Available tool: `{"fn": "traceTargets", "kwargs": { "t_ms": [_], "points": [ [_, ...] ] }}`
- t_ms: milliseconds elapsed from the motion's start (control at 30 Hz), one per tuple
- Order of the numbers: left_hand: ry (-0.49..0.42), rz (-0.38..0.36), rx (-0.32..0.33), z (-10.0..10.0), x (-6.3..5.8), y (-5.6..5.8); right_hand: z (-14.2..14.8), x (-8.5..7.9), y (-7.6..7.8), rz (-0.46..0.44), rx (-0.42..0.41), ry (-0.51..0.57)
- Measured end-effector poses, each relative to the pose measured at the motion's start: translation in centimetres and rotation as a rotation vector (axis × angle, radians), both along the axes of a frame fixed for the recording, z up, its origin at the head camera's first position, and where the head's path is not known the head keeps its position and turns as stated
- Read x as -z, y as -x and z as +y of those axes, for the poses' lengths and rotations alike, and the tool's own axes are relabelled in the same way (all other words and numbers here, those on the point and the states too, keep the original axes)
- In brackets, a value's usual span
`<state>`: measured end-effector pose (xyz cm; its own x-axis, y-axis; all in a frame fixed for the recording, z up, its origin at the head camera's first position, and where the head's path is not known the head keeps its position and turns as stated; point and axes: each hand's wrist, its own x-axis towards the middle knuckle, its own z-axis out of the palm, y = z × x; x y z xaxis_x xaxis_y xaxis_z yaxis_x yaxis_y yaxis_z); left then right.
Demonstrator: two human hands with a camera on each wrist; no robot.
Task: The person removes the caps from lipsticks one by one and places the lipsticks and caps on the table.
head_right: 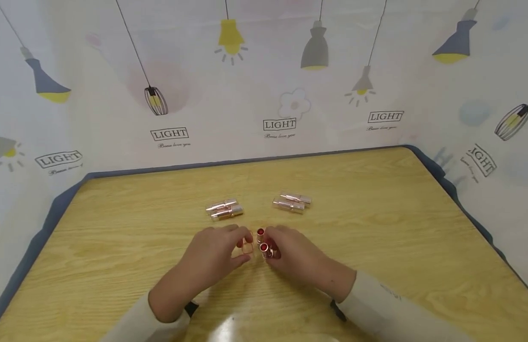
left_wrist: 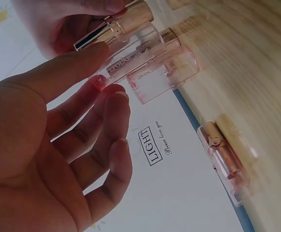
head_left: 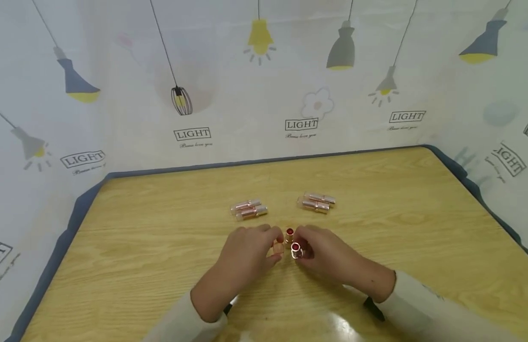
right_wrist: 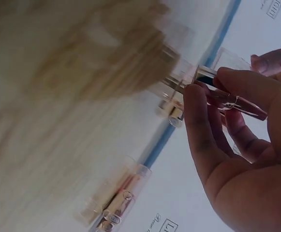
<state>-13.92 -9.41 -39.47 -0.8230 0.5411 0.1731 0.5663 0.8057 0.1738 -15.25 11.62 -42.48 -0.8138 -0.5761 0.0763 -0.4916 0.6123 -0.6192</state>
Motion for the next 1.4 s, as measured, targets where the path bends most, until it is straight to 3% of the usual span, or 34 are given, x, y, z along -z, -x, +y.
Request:
{"fn": "traceTargets", "kwargs": {
  "t_ms": [667, 1200, 1400],
  "points": [
    [0.070, -0.099, -0.038, 0.2, 0.3, 0.2, 0.0, 0.7, 1.0, -0.170, 0.001, 0.034],
    [0.109, -0.090, -0.060, 0.5, 0.4, 0.1, 0.7, 0.4, 1.1, -0.203, 0.013, -0.004],
    [0.079, -0.122, -0.090, 0.2, 0.0, -0.1, 2.0, -0.6, 2.2, -0.178, 0.020, -0.067]
  ]
}}
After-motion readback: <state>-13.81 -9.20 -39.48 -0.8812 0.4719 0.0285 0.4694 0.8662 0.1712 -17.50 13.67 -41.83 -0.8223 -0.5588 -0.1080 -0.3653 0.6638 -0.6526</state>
